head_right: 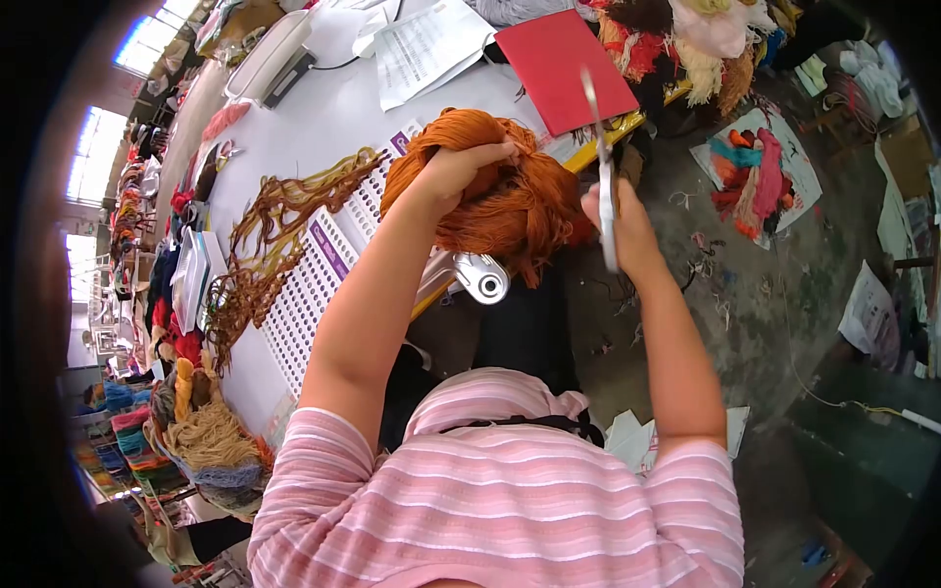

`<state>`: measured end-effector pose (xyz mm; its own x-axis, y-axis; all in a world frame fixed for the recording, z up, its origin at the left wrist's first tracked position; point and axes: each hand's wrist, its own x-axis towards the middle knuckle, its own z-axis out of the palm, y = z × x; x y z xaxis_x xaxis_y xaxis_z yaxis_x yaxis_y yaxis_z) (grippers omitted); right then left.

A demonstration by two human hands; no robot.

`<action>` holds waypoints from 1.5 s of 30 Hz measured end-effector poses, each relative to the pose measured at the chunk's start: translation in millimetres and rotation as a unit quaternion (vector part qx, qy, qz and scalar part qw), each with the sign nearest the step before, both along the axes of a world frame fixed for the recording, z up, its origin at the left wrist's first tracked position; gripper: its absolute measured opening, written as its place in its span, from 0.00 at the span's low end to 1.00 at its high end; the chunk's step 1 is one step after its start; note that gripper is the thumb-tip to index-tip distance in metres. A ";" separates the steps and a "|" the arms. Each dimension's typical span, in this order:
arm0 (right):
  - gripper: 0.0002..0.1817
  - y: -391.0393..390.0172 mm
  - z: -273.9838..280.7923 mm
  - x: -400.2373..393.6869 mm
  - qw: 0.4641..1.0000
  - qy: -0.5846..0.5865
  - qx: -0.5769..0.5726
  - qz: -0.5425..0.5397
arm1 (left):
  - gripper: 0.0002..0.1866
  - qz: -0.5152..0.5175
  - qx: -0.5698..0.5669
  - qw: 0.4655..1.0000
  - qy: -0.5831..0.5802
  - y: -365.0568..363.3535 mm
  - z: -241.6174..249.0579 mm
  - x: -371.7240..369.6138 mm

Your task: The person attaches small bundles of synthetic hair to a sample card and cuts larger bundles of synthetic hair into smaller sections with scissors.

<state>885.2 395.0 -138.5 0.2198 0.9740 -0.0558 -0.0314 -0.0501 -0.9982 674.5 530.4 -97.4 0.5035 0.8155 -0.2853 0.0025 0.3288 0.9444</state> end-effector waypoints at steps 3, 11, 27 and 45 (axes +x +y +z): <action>0.29 -40.1 12.1 8.9 0.965 0.108 -0.058 0.233 | 0.12 0.019 -0.027 0.999 -0.003 -6.1 9.1 1.8; 0.44 -41.3 9.5 -15.1 0.919 0.219 -0.168 0.282 | 0.15 -0.003 -0.067 0.998 -0.013 -3.0 11.8 -3.0; 0.30 52.5 66.1 56.4 0.995 0.080 0.023 -0.064 | 0.11 -0.028 0.412 0.910 -0.037 -29.5 116.2 -14.5; 0.23 366.0 134.0 165.0 0.667 -0.705 0.026 -0.240 | 0.04 -0.144 0.322 0.675 -0.648 -171.3 353.7 -155.0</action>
